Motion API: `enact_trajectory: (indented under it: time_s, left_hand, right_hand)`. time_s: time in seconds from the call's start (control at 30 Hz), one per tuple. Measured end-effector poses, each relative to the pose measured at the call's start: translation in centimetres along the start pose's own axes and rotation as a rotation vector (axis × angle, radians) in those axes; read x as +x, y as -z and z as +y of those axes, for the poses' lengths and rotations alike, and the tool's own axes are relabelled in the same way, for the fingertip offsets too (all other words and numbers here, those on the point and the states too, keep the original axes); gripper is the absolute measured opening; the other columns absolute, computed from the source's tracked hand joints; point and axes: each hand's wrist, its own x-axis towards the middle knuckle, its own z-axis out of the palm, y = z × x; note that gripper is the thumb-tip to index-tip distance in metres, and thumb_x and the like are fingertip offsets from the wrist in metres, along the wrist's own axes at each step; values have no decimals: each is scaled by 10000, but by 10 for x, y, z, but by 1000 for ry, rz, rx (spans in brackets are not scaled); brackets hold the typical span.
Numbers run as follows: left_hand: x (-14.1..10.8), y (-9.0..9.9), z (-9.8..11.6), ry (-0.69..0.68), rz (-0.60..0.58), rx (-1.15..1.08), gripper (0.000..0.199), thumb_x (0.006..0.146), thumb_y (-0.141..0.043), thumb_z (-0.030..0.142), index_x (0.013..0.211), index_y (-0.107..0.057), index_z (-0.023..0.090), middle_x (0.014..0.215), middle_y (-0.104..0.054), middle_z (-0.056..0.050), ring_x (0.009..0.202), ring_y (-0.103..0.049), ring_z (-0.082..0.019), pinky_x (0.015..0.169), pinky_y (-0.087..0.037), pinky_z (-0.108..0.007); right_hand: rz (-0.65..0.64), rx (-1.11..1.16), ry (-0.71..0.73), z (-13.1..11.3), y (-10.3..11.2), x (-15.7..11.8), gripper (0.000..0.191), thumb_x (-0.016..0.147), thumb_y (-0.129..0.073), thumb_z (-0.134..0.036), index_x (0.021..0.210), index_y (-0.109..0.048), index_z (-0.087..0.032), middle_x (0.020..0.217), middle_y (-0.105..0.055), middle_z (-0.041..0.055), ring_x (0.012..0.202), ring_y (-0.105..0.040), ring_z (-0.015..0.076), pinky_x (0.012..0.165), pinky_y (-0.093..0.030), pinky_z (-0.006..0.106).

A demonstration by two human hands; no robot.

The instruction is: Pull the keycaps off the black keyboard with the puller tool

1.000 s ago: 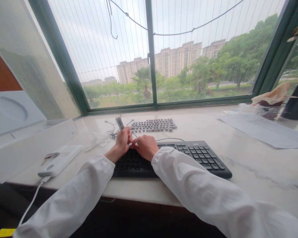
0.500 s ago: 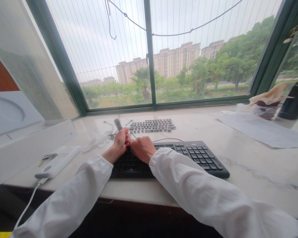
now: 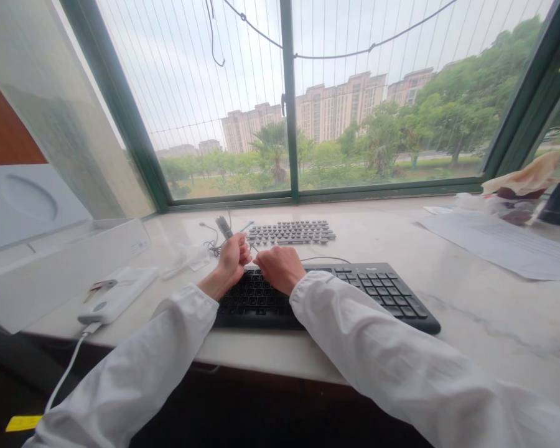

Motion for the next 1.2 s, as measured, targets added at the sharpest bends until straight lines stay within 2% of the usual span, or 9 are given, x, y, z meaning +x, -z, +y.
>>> enact_trajectory:
  time_s: [0.17, 0.3, 0.43, 0.53, 0.67, 0.73, 0.83, 1.0, 1.2]
  left_hand:
    - [0, 0, 8, -67, 45, -42, 367, 693, -585, 216, 571, -239, 211, 407, -168, 112, 322, -136, -35, 336, -128, -217]
    - [1, 1, 14, -184, 67, -26, 378, 696, -580, 230, 561, -228, 214, 419, -165, 107, 333, -124, -39, 340, -131, -223]
    - [-1, 3, 18, -361, 130, 106, 383, 714, -589, 255, 526, -259, 210, 418, -210, 85, 352, -170, -49, 356, -156, -224]
    - [-9, 4, 23, -521, 177, 338, 360, 721, -614, 260, 482, -354, 191, 411, -331, 44, 394, -295, -70, 392, -226, -215]
    - [-25, 1, 29, -591, 48, 561, 240, 635, -718, 210, 509, -520, 163, 474, -479, 21, 497, -396, -90, 465, -297, -190]
    - [-32, -2, 30, -544, -57, 598, 126, 593, -748, 173, 618, -625, 164, 493, -510, 32, 498, -393, -86, 479, -301, -180]
    - [-34, -3, 30, -536, -180, 676, 238, 572, -768, 156, 800, -704, 179, 494, -520, 47, 479, -372, -77, 486, -297, -173]
    - [-29, 1, 27, -702, -231, 864, 214, 664, -733, 214, 878, -729, 202, 523, -545, 37, 481, -346, -72, 489, -290, -169]
    - [-29, 1, 28, -662, -232, 833, 239, 637, -758, 203, 875, -744, 210, 609, -617, 7, 547, -433, -90, 532, -347, -165]
  right_hand:
    - [-78, 65, 90, -5, -1, -3, 433, 899, -411, -538, 1013, -716, -252, 891, -705, 111, 845, -651, 233, 711, -417, 309]
    - [-97, 90, 104, -9, -4, -4, 321, 891, -478, -456, 1041, -712, -295, 904, -710, 89, 857, -643, 221, 725, -409, 296]
    - [-36, 254, 6, -3, -4, 2, 278, 872, -514, -448, 971, -726, -298, 811, -694, 43, 787, -614, 178, 684, -380, 264]
    - [-34, 571, -136, 10, -1, 10, 349, 851, -523, -499, 885, -735, -224, 595, -576, -12, 608, -522, 119, 597, -342, 231]
    - [-168, 1052, -289, 33, 1, 18, 482, 796, -543, -590, 797, -693, -132, 453, -244, -89, 425, -240, 62, 446, -221, 214]
    - [-225, 1293, -320, 42, 3, 18, 464, 783, -577, -582, 856, -661, -131, 483, -171, -110, 422, -152, 58, 406, -142, 212]
    - [-293, 1546, -301, 50, 6, 17, 415, 770, -630, -540, 864, -610, -137, 519, -145, -117, 432, -123, 56, 385, -92, 206]
    - [-355, 1670, -281, 54, 10, 14, 364, 770, -663, -489, 852, -589, -142, 529, -145, -117, 438, -123, 53, 371, -98, 191]
    - [-349, 1618, -270, 54, 7, 14, 408, 766, -649, -527, 881, -605, -137, 517, -155, -119, 433, -135, 53, 370, -110, 190]
